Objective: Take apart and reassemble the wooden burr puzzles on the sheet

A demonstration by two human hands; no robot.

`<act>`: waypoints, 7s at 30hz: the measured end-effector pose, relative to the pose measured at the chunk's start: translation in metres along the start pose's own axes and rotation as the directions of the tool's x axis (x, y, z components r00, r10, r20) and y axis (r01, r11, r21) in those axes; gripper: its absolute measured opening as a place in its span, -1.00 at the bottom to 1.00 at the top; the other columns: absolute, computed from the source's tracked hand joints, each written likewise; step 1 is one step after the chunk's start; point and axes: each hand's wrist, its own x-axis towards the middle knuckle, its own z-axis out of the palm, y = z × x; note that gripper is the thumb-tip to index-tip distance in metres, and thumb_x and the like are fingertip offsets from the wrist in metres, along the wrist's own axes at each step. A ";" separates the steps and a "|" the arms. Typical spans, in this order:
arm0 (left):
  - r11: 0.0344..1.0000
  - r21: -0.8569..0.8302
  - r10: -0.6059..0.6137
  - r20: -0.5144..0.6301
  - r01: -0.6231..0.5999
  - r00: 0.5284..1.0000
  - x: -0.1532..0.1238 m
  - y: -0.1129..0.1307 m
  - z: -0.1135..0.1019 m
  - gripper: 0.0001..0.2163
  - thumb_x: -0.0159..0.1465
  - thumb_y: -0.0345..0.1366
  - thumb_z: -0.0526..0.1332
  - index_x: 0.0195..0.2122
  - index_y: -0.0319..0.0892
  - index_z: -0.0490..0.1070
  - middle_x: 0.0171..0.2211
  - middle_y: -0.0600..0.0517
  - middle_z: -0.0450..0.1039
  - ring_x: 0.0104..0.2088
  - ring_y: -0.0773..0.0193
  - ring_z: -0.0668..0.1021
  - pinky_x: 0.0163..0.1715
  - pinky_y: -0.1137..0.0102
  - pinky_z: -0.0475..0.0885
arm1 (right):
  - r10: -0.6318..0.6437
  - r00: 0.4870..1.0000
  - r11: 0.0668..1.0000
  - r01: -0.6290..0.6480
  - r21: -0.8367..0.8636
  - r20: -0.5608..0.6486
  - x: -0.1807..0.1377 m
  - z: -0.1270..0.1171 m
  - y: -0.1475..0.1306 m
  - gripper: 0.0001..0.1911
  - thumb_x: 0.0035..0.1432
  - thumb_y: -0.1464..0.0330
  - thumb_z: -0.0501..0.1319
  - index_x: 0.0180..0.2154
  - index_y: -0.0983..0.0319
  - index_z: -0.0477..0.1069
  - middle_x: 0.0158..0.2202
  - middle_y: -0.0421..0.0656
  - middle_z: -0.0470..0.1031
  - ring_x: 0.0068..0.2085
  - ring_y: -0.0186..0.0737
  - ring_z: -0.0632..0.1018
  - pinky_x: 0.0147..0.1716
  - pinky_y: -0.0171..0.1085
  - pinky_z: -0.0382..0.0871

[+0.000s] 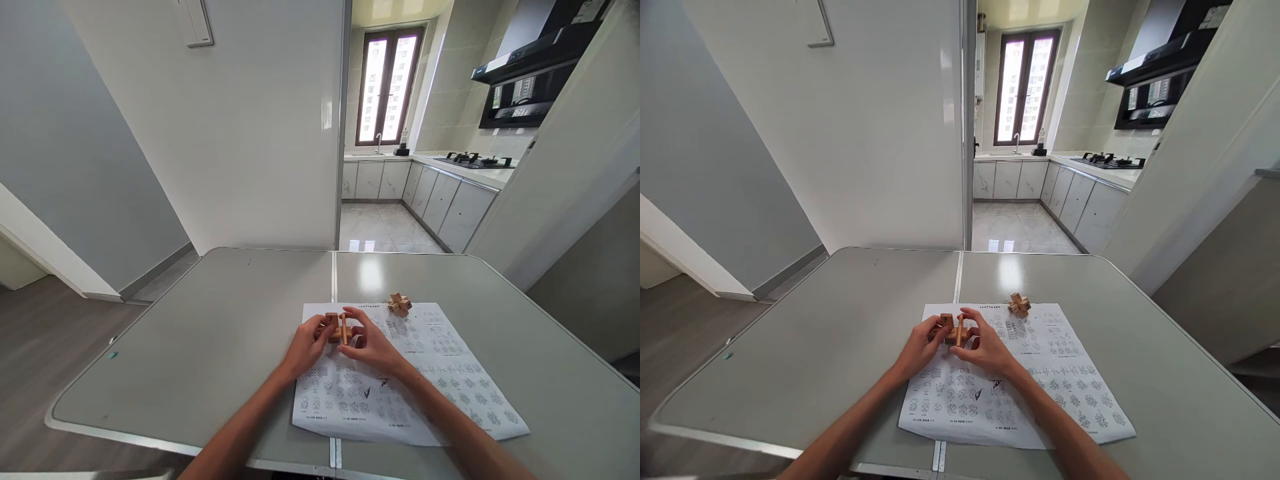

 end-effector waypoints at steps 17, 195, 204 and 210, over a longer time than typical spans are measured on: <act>0.897 -0.387 -0.275 -0.117 0.211 0.954 0.012 -0.011 -0.004 -0.50 0.30 0.23 0.18 -0.23 -0.19 0.42 -0.44 0.05 0.44 -0.49 0.30 0.46 -0.43 0.41 0.37 | -0.231 0.973 0.759 0.185 -0.625 0.007 -0.001 -0.006 0.013 -0.28 0.09 0.19 0.43 0.28 0.00 0.36 0.21 -0.03 0.38 0.25 0.16 0.32 0.19 0.11 0.39; 0.823 0.560 0.140 -0.034 -0.098 0.990 0.004 -0.029 -0.007 -0.33 0.18 0.04 0.41 0.25 -0.08 0.27 0.13 -0.14 0.45 0.12 -0.10 0.45 0.14 0.02 0.36 | -0.343 0.929 0.720 0.354 -0.597 0.137 0.002 -0.007 0.013 -0.60 0.45 0.33 0.07 0.25 0.01 0.37 0.20 -0.10 0.50 0.22 0.01 0.45 0.20 0.10 0.38; 0.792 0.610 0.119 -0.189 0.021 0.975 0.005 -0.040 -0.006 -0.44 0.24 0.07 0.35 0.18 -0.05 0.32 0.10 -0.09 0.44 0.10 -0.05 0.44 0.13 0.06 0.34 | -0.140 0.852 0.972 0.020 -0.236 -0.505 0.009 -0.017 0.009 -0.46 0.40 0.10 0.09 0.29 0.17 0.15 -0.17 -0.08 0.63 -0.30 -0.11 0.65 -0.31 -0.15 0.52; 0.803 0.596 0.169 -0.204 -0.015 0.964 0.004 -0.035 -0.005 -0.46 0.35 0.10 0.23 0.24 -0.07 0.27 0.20 -0.13 0.36 0.21 -0.06 0.37 0.23 0.01 0.25 | 0.090 0.719 0.994 -0.028 0.101 -0.689 0.010 -0.038 0.011 -0.30 0.24 -0.06 0.20 0.22 0.18 0.09 -0.34 -0.18 0.61 -0.50 -0.13 0.64 -0.61 -0.31 0.39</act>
